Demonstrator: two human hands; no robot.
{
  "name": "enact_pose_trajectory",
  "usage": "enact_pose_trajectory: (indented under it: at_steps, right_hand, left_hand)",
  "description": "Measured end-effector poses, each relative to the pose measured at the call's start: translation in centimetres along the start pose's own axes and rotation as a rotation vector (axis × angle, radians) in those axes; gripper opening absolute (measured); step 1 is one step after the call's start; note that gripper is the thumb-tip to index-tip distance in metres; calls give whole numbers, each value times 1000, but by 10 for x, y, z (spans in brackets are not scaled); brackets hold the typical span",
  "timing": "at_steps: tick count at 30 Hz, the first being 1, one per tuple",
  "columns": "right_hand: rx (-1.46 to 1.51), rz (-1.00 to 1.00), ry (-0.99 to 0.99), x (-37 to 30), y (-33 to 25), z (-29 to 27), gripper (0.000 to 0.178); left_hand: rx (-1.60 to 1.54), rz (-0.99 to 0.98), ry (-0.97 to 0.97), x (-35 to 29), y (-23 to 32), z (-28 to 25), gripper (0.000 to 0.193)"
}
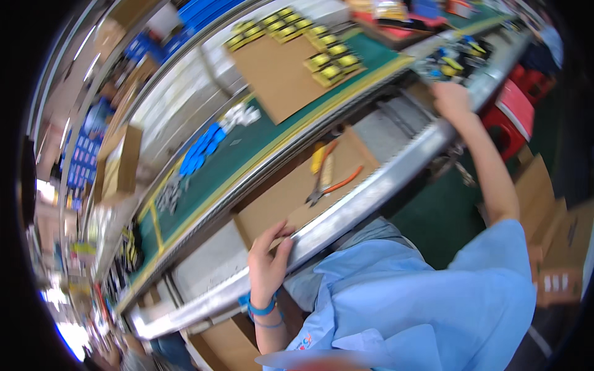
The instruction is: Assemble electronic components onto a PCB and package items into boxes at an industrial workstation.
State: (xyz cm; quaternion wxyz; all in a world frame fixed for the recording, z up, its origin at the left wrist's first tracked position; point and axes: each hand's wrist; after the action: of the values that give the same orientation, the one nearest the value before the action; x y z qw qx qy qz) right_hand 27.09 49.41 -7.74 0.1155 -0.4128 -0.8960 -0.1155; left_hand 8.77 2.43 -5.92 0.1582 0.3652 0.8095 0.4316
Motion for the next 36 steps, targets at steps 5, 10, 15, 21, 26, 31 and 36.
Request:
enact_pose_trajectory:
  at_steps: [5, 10, 15, 21, 26, 31, 36]
  right_hand:
    - [-110, 136, -74, 36, 86, 51, 24]
    - [-96, 79, -60, 101, 172, 170, 30]
    - [-15, 10, -79, 184, 351, 135, 37]
    - [393, -215, 27, 128, 163, 181, 40]
    - [657, -495, 198, 93, 6, 113, 26]
    - [617, -849, 35, 8, -156, -6, 10]
    - [727, -1055, -1, -36, -211, -52, 15]
  left_hand:
    - [21, 158, 9, 4, -2, -3, 35]
    - [41, 145, 103, -4, 1, 0, 34]
    - [-153, 237, 128, -25, -30, -26, 31]
    - [-129, 209, 165, -13, 4, -1, 24]
    - [-262, 346, 357, -59, -4, -13, 19]
    - [130, 4, 192, -134, -23, -21, 12]
    - [424, -677, -158, -230, -49, -4, 30]
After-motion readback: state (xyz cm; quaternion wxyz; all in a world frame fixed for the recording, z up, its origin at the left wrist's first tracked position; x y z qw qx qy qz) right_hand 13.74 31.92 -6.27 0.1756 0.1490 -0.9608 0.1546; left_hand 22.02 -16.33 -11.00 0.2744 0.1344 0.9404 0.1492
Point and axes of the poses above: each hand's wrist, its own x-axis towards the middle knuckle, its own z-axis out of the palm, y = z × x
